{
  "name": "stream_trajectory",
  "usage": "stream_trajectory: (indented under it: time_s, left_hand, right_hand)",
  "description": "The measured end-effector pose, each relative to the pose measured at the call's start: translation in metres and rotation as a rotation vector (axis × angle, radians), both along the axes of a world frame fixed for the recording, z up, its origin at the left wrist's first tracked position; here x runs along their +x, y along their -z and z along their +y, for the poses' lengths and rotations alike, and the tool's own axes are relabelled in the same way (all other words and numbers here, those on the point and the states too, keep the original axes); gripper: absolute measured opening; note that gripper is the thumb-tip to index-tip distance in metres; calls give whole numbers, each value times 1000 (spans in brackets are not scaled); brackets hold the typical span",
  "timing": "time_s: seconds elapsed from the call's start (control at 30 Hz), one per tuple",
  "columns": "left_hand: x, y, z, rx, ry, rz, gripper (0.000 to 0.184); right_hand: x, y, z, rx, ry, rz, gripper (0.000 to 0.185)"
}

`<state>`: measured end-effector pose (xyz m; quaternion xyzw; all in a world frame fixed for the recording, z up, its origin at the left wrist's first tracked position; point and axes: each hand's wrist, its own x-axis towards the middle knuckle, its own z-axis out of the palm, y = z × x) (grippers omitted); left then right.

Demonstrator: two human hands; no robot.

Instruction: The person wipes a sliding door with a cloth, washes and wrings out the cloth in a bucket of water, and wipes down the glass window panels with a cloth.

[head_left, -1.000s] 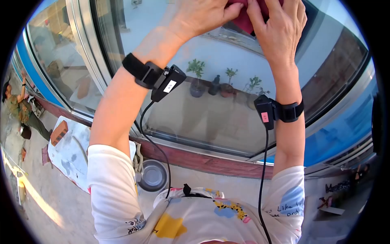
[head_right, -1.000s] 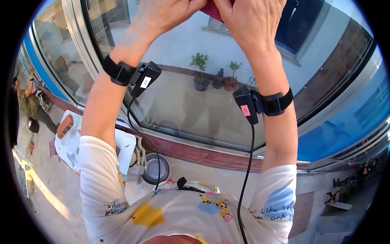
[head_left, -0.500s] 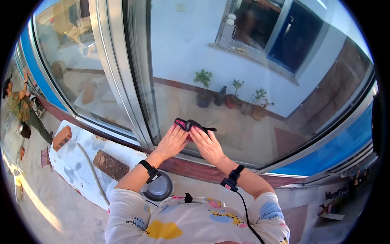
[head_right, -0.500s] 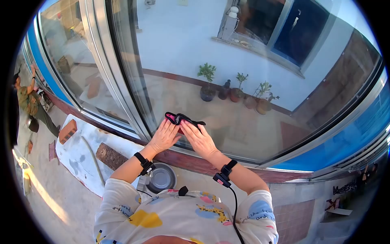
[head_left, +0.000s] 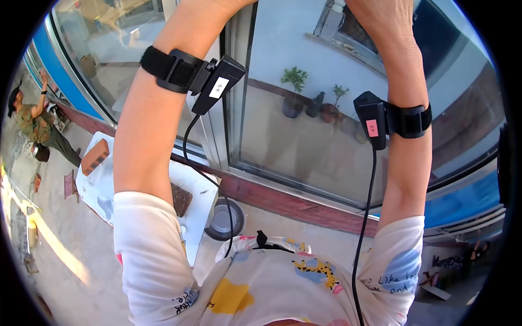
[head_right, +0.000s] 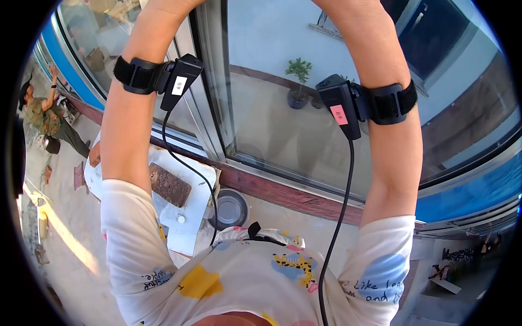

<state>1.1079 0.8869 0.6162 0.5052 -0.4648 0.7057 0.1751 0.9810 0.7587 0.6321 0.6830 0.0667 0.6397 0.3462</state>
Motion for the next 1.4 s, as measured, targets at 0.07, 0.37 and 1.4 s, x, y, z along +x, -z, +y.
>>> stream_trajectory:
  time_s: [0.07, 0.37, 1.4]
  left_hand:
    - [-3, 59, 11, 141, 120, 208, 72]
    - [-69, 390, 64, 681, -186, 879, 86]
    - [-88, 482, 56, 609, -192, 1110, 60]
  right_hand:
    - [3, 58, 7, 57, -42, 156, 55]
    - [-36, 334, 19, 76, 117, 1078, 59]
    - [-32, 430, 62, 661, -158, 1094, 52]
